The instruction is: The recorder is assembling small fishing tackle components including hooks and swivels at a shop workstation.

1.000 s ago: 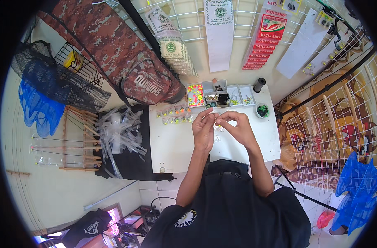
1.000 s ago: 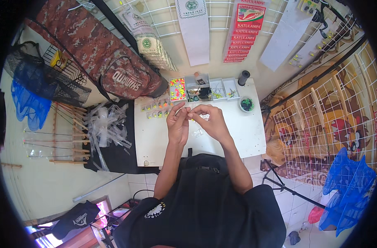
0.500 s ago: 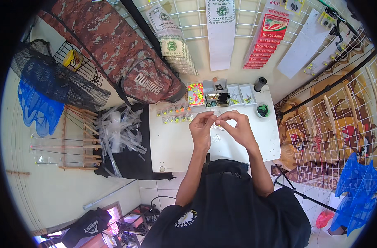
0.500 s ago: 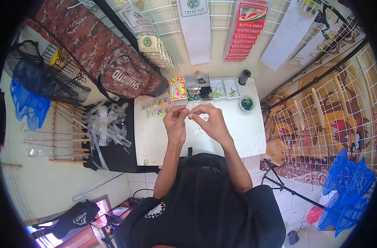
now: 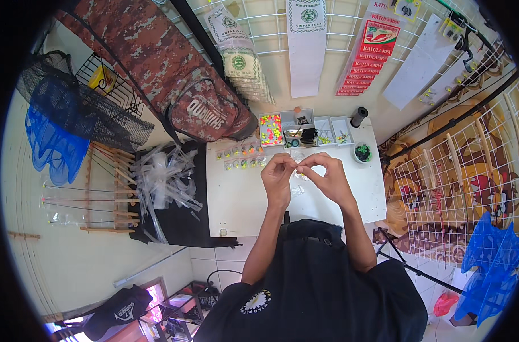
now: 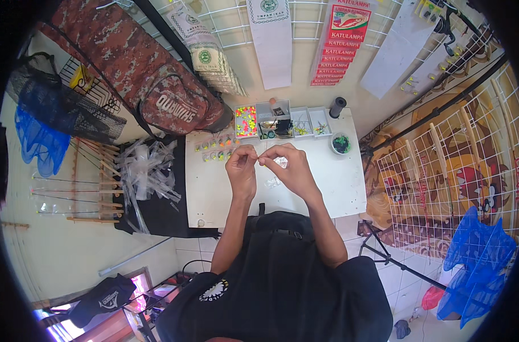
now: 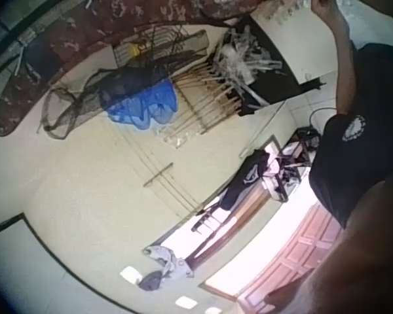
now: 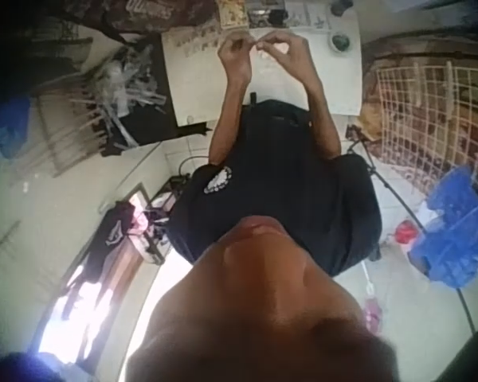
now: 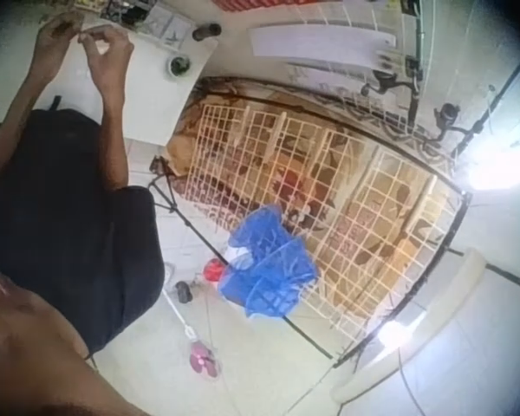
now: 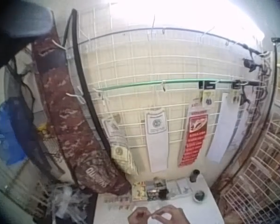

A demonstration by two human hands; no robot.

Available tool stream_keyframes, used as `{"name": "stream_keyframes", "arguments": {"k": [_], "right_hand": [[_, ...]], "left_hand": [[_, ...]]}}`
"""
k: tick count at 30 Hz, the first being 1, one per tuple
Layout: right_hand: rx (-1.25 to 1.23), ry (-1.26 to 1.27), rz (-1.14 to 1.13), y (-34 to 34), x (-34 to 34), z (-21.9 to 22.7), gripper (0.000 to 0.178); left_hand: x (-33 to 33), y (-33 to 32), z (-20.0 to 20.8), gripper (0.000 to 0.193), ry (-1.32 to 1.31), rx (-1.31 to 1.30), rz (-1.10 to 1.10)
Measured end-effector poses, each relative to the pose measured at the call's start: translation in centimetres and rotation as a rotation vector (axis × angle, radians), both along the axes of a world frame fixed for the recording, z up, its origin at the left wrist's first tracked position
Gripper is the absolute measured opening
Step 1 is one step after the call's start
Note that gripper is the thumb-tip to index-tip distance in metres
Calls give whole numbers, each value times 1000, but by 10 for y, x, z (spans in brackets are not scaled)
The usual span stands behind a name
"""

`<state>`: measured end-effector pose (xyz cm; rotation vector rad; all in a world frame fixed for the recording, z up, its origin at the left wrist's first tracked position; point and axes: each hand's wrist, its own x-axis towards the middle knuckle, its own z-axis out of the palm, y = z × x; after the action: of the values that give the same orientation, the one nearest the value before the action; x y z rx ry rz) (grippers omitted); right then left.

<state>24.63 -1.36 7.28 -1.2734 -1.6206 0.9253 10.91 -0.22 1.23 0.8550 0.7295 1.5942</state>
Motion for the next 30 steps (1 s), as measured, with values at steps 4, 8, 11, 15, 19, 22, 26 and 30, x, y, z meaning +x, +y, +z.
{"name": "stream_keyframes", "arguments": {"k": [4,8,11,15,19,22,26,30], "right_hand": [[19,6,9,-1,0,-2,11],[-2,7,10,-1,1,-1,11],[7,16,4,-1,2,1,11],[-3,53,-11,0,3,1,12],[-6,45,-13,0,4,2,12],[-17,52,-7,1,4,3,12],[4,-1,-17,1,6,3,12],[39,-71,-30,3,6,2,12]], "left_hand": [[-1,-1,-1,8,-50,28,-51],[-6,-4,0,9,7,-31,-31],[-10,-5,-2,9,66,-31,-11],[-16,-7,7,11,139,-59,-60],[-21,-7,17,15,163,-111,-67],[-27,-4,19,16,274,-102,-78],[-37,3,24,23,709,83,-55],[-39,6,38,27,956,280,-32]]}}
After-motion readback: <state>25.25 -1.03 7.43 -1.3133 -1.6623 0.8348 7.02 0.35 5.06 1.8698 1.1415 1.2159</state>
